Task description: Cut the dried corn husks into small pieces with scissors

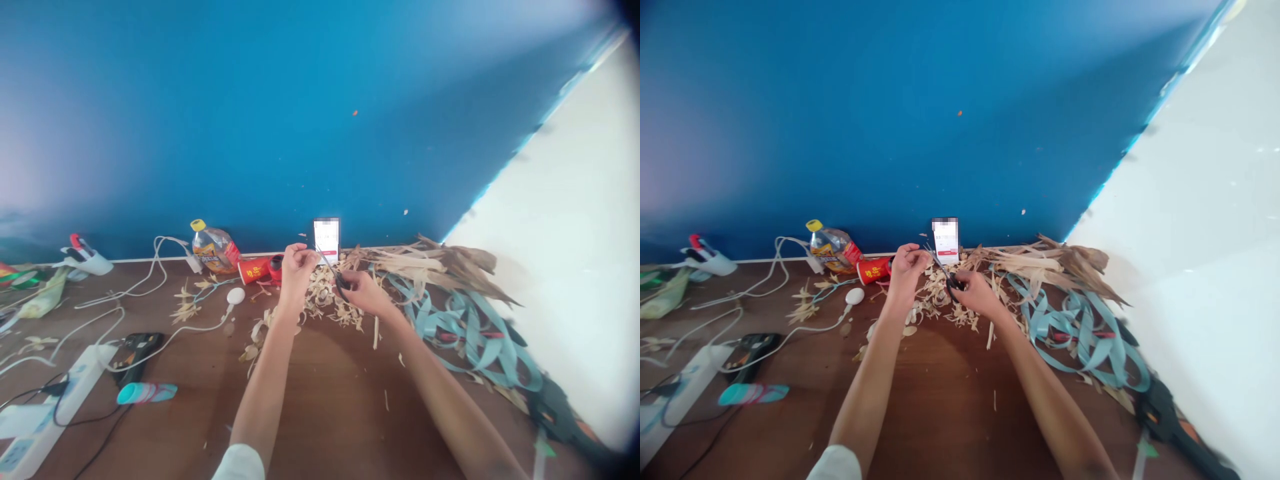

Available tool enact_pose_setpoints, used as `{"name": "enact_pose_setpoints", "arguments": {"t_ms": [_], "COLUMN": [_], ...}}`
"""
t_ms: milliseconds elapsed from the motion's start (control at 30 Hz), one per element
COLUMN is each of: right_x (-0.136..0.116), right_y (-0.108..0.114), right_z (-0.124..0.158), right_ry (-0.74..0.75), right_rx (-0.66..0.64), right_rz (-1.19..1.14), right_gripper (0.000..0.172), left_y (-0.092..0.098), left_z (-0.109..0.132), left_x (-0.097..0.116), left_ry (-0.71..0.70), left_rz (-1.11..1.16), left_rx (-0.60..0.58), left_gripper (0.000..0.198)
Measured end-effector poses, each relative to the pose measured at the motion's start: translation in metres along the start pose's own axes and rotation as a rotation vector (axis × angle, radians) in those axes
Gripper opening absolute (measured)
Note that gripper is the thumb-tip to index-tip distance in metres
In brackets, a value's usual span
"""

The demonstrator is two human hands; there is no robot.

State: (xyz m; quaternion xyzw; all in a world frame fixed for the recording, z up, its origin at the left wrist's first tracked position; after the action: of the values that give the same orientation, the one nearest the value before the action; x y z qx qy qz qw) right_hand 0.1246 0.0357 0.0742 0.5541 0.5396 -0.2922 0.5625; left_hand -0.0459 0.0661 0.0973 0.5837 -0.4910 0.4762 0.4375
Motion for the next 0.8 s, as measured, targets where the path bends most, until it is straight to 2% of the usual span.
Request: {"name": "enact_pose_setpoints", "arguments": {"t_ms": [267, 633, 800], "right_x": [0.0014, 0.0040, 0.0029], "right_y": [-0.0005, 0.0009, 0.0029], "right_z": [-0.0024, -0.0015, -0.0010], "right_ry": [0.078, 0.032, 0.059], "right_rx": [0.037, 0.013, 0.018], "right_rz": [0.125, 0.073, 0.090], "right_gripper": [0.018, 0.030, 0.019], "left_y": [-0.0032, 0.0011, 0.0038], "left_z": [-0.0002, -0.0005, -0.0029], "left_x": [-0.0049, -0.0007, -0.0027], "left_ry": [0.024, 0.031, 0.016], "left_rz": [-0.012, -0.078, -0.069], "left_rx": [-0.005, -0.020, -0.046], "left_gripper": [0.033, 0.033, 0.033]}}
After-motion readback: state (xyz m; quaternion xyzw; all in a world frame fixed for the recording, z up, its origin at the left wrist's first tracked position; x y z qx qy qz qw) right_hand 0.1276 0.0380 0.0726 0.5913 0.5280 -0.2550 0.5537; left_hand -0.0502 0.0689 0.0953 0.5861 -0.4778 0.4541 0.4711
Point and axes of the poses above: each hand's wrist, its own z-axis away from the middle knuckle, its own y-axis out of the back of the hand, x = y × z, the point moved 1 cm from there along -z, towards the middle knuckle, and after that the axes turned 14 degrees about -z, right-handed, at the moved point
